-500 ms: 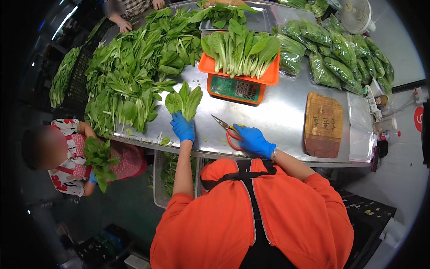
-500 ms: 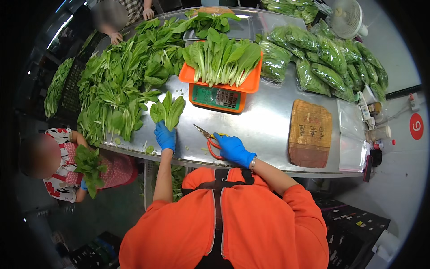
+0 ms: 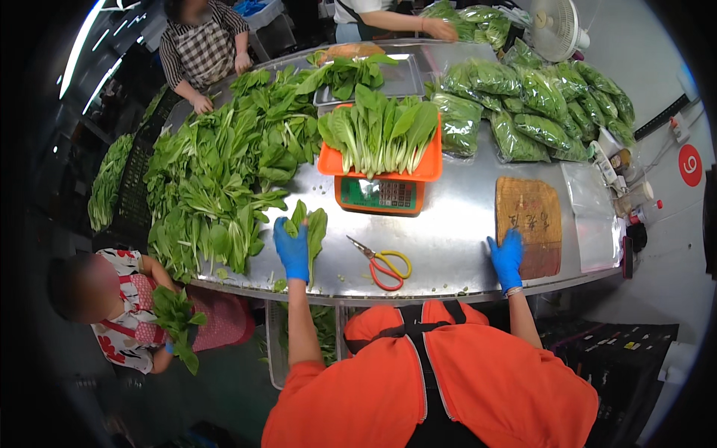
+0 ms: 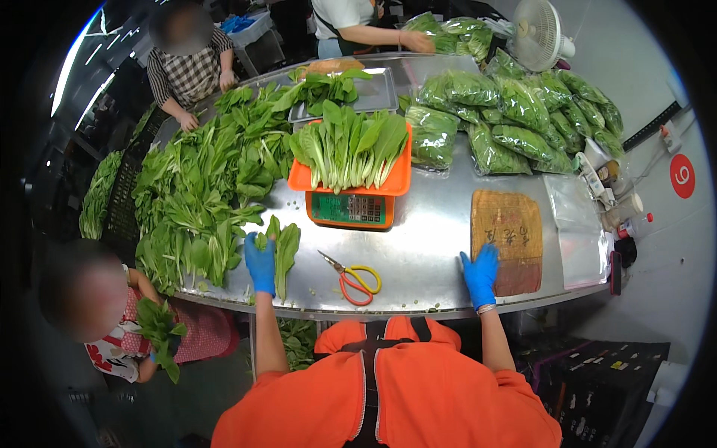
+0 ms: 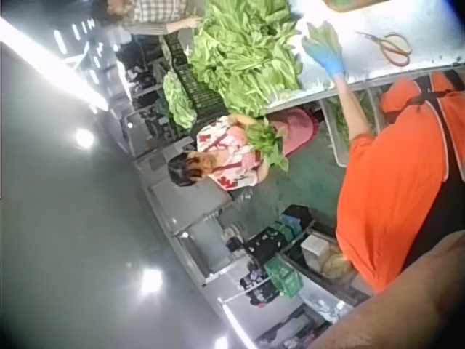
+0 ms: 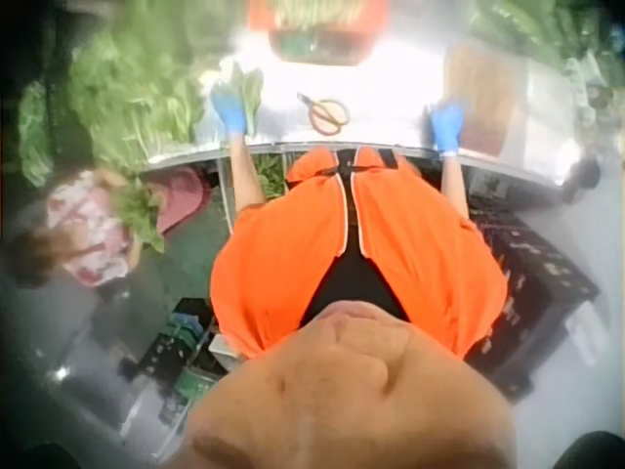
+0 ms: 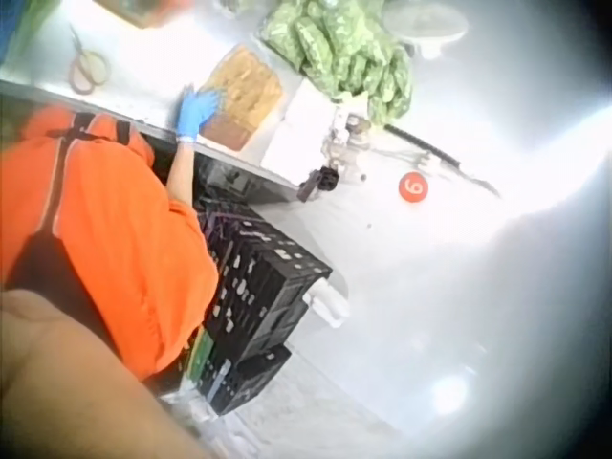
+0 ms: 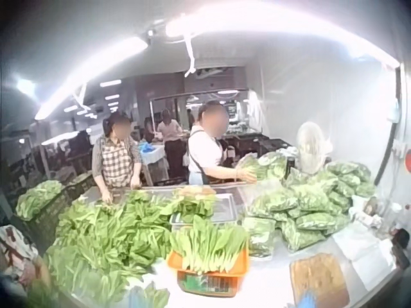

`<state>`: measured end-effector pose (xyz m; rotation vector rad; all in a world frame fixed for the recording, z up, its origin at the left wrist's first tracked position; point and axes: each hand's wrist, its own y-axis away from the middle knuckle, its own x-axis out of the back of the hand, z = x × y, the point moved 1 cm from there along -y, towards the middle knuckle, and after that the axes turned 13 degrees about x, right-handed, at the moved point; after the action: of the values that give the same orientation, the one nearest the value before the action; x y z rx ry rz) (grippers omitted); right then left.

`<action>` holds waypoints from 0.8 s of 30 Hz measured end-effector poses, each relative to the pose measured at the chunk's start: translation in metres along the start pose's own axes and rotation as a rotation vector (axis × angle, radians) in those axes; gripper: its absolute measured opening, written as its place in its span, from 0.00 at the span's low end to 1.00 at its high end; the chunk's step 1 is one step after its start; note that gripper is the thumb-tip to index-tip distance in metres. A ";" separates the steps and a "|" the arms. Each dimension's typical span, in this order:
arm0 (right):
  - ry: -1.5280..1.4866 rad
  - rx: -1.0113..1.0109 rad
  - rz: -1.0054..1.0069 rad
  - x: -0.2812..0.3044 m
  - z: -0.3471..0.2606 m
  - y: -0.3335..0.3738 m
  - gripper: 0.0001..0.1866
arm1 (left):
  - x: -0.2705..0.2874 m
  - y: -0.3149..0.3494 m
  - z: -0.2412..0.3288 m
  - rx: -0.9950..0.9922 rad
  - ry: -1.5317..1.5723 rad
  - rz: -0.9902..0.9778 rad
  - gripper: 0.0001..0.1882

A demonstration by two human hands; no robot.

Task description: The person trims the roots of leafy green vegetables using shears, weighs them on a digital scale, and places them into plastic bags. The person then seals the bags and sets them aside on the table.

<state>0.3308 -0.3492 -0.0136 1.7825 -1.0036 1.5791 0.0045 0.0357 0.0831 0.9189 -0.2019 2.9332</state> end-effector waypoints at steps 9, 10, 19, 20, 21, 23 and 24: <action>-0.592 0.683 0.524 0.110 -0.179 -0.066 0.37 | -0.124 -0.104 0.081 -0.153 0.073 -0.254 0.27; -0.526 0.805 0.495 0.118 -0.201 -0.068 0.35 | -0.133 -0.111 0.077 -0.165 0.031 -0.225 0.27; -0.240 1.008 0.298 0.094 -0.326 -0.132 0.30 | -0.167 -0.131 0.062 0.072 0.110 -0.321 0.28; -0.222 0.983 0.279 0.092 -0.333 -0.134 0.30 | -0.167 -0.139 0.051 0.132 0.170 -0.377 0.29; -0.250 0.989 0.263 0.083 -0.340 -0.135 0.29 | -0.166 -0.143 0.034 0.209 0.232 -0.434 0.30; -0.166 0.966 0.300 0.071 -0.333 -0.147 0.28 | -0.164 -0.127 0.059 0.251 0.313 -0.507 0.31; -0.133 0.962 0.324 0.072 -0.333 -0.148 0.28 | -0.158 -0.120 0.068 0.269 0.351 -0.531 0.31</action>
<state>0.2629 -0.0102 0.1210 2.4374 -0.6253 2.4382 0.1844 0.1421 0.0612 0.3762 0.4000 2.5815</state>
